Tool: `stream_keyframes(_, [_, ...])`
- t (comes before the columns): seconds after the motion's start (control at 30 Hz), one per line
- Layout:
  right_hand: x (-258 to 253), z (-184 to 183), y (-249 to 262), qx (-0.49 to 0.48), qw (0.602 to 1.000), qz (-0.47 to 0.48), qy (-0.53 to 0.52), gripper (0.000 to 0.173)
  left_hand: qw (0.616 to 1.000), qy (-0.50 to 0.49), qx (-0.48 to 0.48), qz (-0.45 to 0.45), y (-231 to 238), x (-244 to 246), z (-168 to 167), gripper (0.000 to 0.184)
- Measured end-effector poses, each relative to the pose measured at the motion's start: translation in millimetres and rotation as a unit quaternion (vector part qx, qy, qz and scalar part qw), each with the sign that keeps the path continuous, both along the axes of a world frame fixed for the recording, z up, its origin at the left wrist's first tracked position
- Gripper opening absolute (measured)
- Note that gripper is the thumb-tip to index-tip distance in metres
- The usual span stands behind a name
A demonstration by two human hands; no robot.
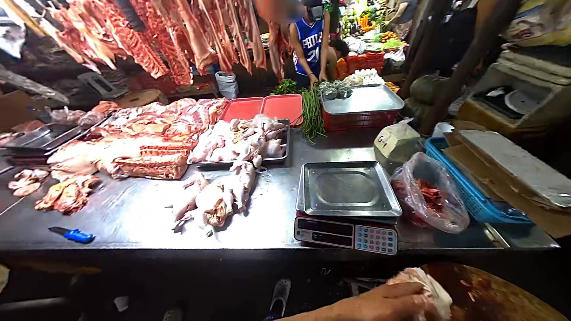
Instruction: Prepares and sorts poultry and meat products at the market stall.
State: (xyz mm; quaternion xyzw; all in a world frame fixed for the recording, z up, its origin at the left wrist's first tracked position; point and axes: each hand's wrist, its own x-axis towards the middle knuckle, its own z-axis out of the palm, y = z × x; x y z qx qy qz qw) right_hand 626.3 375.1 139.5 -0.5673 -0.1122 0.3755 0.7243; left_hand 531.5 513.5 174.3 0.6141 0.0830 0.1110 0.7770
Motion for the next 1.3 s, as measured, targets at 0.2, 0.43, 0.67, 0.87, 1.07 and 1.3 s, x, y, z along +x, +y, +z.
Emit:
stream_keyframes(0.2, [0, 50, 142, -0.01, 0.97, -0.061, -0.236, 0.043, 0.913, 0.09, 0.277, 0.286, 123, -56, -9, 0.031])
stream_keyframes(0.43, [10, -37, 300, -0.225, 0.697, 0.271, -0.625, 0.048, 0.812, 0.373, 0.349, 0.282, 315, -29, -66, 0.061])
stream_keyframes(0.67, [101, -44, 379, -0.359, 0.625, 0.089, -0.687, 0.053, 0.817, 0.255, 0.389, 0.341, 320, -26, -100, 0.047])
stream_keyframes(0.87, [8, -61, 393, -0.075, 0.742, 0.246, -0.619, 0.036, 0.802, 0.184, 0.36, 0.439, 310, -25, -115, 0.039])
stream_keyframes(1.07, [63, -50, 408, -0.165, 0.747, 0.153, -0.625, 0.026, 0.805, 0.172, 0.357, 0.441, 310, -24, -119, 0.039])
stream_keyframes(1.3, [117, -51, 384, -0.173, 0.712, 0.195, -0.651, 0.026, 0.801, 0.216, 0.352, 0.433, 302, -26, -115, 0.041])
